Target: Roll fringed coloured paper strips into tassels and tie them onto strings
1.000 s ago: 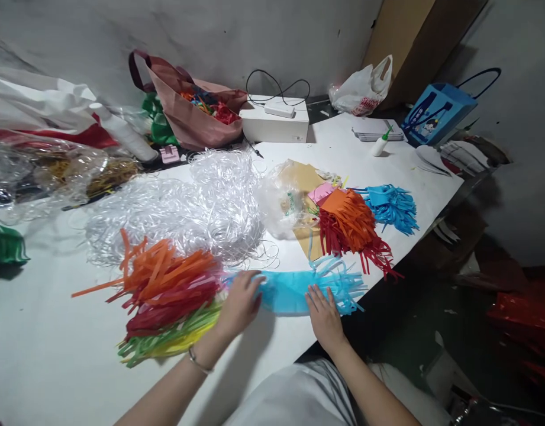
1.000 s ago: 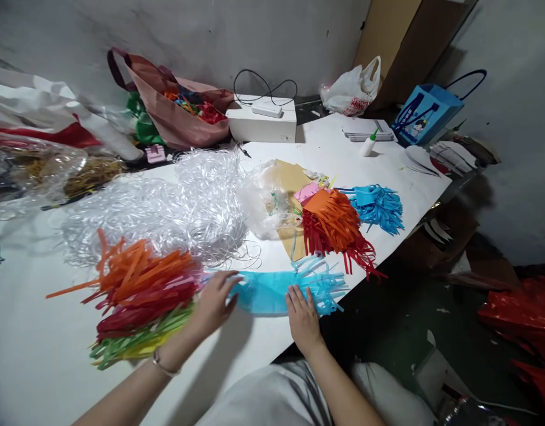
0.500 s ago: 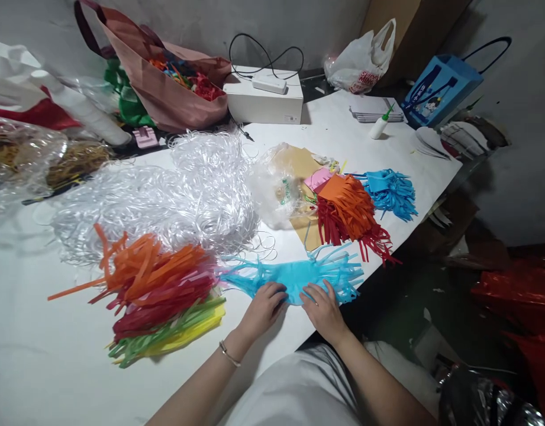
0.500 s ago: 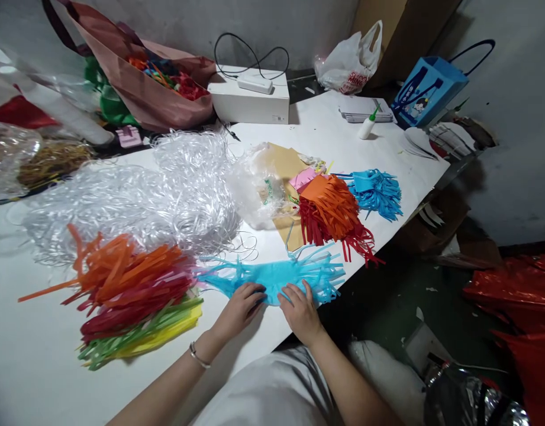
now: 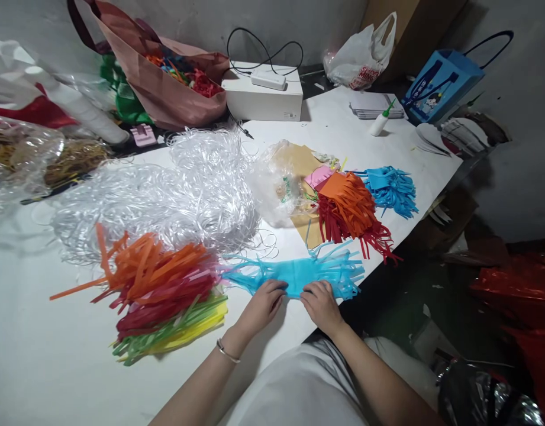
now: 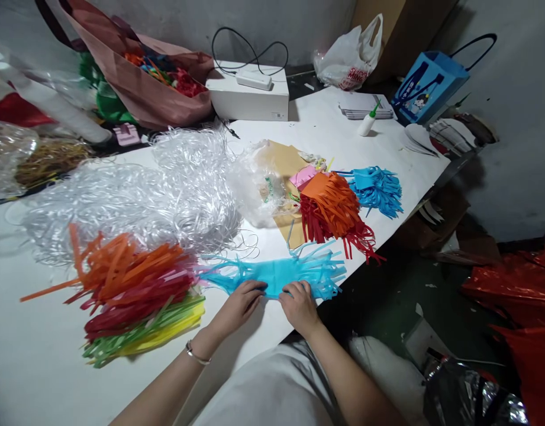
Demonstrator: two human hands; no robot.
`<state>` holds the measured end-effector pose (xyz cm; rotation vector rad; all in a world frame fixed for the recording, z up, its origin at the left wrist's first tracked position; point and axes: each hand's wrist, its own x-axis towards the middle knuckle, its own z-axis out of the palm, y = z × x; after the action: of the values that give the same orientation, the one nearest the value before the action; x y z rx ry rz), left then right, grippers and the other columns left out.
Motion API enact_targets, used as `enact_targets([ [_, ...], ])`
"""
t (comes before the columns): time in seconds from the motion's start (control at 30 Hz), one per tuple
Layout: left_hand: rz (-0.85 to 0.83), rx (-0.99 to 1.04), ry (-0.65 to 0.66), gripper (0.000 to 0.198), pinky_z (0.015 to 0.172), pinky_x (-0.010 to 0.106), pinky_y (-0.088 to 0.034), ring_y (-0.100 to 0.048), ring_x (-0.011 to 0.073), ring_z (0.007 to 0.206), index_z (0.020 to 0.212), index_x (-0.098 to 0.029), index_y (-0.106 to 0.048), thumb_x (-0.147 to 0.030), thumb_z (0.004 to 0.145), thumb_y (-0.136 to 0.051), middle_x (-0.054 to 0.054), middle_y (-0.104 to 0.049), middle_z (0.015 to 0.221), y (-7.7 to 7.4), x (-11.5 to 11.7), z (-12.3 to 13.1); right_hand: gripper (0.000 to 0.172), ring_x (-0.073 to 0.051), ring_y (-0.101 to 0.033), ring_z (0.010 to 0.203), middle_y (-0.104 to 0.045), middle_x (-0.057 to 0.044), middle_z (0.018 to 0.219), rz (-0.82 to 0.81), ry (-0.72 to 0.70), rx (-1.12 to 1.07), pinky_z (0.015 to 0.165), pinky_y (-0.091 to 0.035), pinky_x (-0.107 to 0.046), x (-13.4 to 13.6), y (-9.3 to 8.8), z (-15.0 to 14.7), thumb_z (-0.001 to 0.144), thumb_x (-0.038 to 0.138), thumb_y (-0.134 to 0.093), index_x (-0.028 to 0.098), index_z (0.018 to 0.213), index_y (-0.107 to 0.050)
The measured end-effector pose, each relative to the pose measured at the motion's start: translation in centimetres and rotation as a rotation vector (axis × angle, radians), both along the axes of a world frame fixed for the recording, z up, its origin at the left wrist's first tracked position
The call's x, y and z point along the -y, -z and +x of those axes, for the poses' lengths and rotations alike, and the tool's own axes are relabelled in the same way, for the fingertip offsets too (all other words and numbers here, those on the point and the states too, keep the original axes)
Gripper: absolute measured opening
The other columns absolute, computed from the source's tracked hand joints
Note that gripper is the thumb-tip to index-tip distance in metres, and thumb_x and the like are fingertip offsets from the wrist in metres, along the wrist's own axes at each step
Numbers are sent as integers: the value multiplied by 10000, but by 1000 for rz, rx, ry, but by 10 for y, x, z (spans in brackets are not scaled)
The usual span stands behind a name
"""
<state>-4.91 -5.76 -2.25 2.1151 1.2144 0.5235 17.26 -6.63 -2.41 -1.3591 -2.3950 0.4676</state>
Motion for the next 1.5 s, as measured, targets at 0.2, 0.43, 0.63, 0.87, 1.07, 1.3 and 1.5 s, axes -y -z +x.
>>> enact_targets([
  [0.2,-20,3,-8,289,915,407,-488,-566,219,1042,970,-195,-687,-241,959,-402,93,-641,1154,-6,-1,1,194,-193,-545,915,-647,-44,943,-24,15,94,868,-369,-353,-7,0,-1,962,169,-479,217,873,-645],
  [0.43,-4,-74,-35,203,883,405,-482,-560,235,1016,962,-188,-662,-159,901,-470,88,-650,1113,-7,-1,10,164,-190,-535,883,-632,-38,907,-17,51,140,813,-368,-328,-11,-1,-4,963,186,-496,210,861,-622],
  [0.63,-66,-96,-135,250,798,370,-480,-596,223,890,930,-172,-646,-211,946,-399,94,-672,957,-10,-11,15,124,-190,-542,924,-641,-36,958,-2,49,138,817,-357,-322,-19,-1,-4,959,268,-535,217,896,-629],
  [0.87,-318,-461,-255,311,687,313,-422,-632,222,789,823,-156,-620,-294,960,-378,100,-669,843,-20,-44,18,299,-179,-591,741,-644,-12,715,-11,158,187,711,-348,-309,-55,10,-7,981,317,-495,209,714,-579],
  [1.07,-405,-569,-319,288,600,299,-390,-671,257,776,913,-148,-627,-326,942,-402,137,-709,847,-21,-68,21,291,-195,-602,641,-657,-41,687,3,273,223,630,-349,-308,-76,23,-14,968,340,-509,213,717,-584],
  [1.3,-438,-597,-333,288,610,282,-392,-682,253,842,924,-164,-651,-352,915,-434,132,-725,918,-19,-77,20,134,-227,-595,842,-660,-85,901,72,352,206,785,-385,-353,-74,11,-12,958,249,-510,194,923,-627],
  [1.5,-422,-588,-347,290,615,291,-402,-680,259,816,921,-152,-652,-344,913,-435,146,-723,891,-21,-75,23,124,-180,-547,961,-650,-25,956,136,-116,102,969,-317,-381,-55,2,-3,950,226,-536,245,950,-658],
])
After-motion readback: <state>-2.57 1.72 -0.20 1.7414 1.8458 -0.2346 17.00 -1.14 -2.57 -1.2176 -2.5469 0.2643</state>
